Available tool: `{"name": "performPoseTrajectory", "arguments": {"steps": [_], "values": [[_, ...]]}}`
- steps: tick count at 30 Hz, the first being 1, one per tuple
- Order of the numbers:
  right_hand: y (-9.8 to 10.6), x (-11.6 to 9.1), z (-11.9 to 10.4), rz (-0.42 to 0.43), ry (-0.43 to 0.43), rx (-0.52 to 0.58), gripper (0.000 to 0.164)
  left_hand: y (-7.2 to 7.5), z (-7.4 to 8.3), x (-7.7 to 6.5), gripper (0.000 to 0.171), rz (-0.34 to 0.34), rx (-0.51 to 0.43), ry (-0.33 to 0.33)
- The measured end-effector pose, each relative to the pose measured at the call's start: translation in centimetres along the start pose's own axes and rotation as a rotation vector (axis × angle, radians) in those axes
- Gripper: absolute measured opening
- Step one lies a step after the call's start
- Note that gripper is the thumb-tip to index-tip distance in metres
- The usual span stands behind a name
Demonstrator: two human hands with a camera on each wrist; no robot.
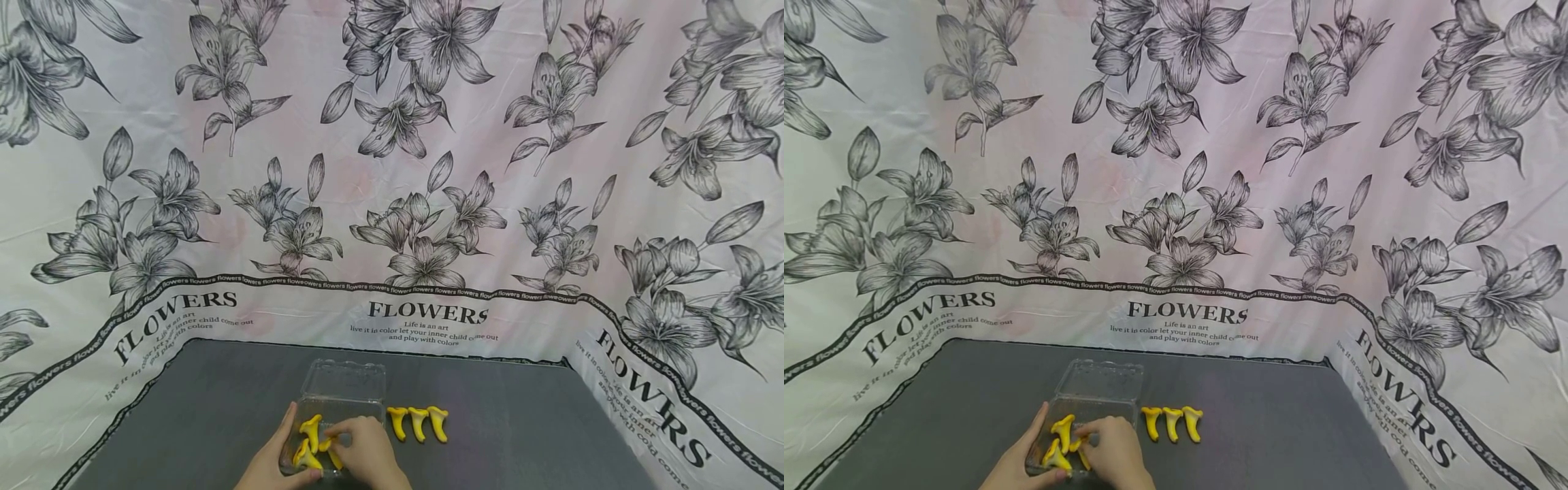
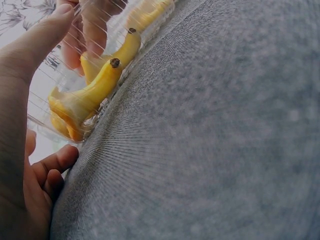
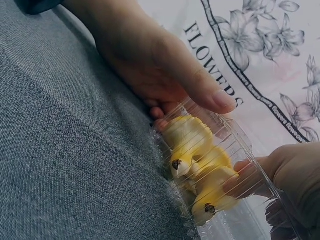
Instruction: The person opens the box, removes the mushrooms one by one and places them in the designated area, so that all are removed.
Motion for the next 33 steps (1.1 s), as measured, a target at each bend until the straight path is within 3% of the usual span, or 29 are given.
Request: {"name": "performPoseTrajectory", "arguments": {"steps": [9,22,30,33], "values": [[0.1,-0.2,-0.5,-0.001,-0.021,0.032,0.016,0.3,-0.1,-0.2,0.116,0.021,0.013,-0.004],[0.5,-0.3,-0.6,0.013,0.011,0.048,0.015,0.0,-0.1,0.0,0.115,-0.006,-0.022,0.007],[1.6,-0.4,-0.5,0.096,0.068,0.045,0.016,-0.1,-0.1,0.0,0.117,-0.014,-0.016,-0.001],[2.1,-0.5,-0.3,0.123,0.073,0.092,0.017,-0.1,-0.1,0.1,0.117,-0.018,-0.018,0.003]]}}
Point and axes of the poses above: each hand's wrist, its own x-axis towards the middle knuckle, its own y-axis out of the back of the hand, z = x × y, the point moved 6 cm from there along x, towards the middle knuckle, and after that the axes turned 7 degrees about -z, right-handed, at the moved point
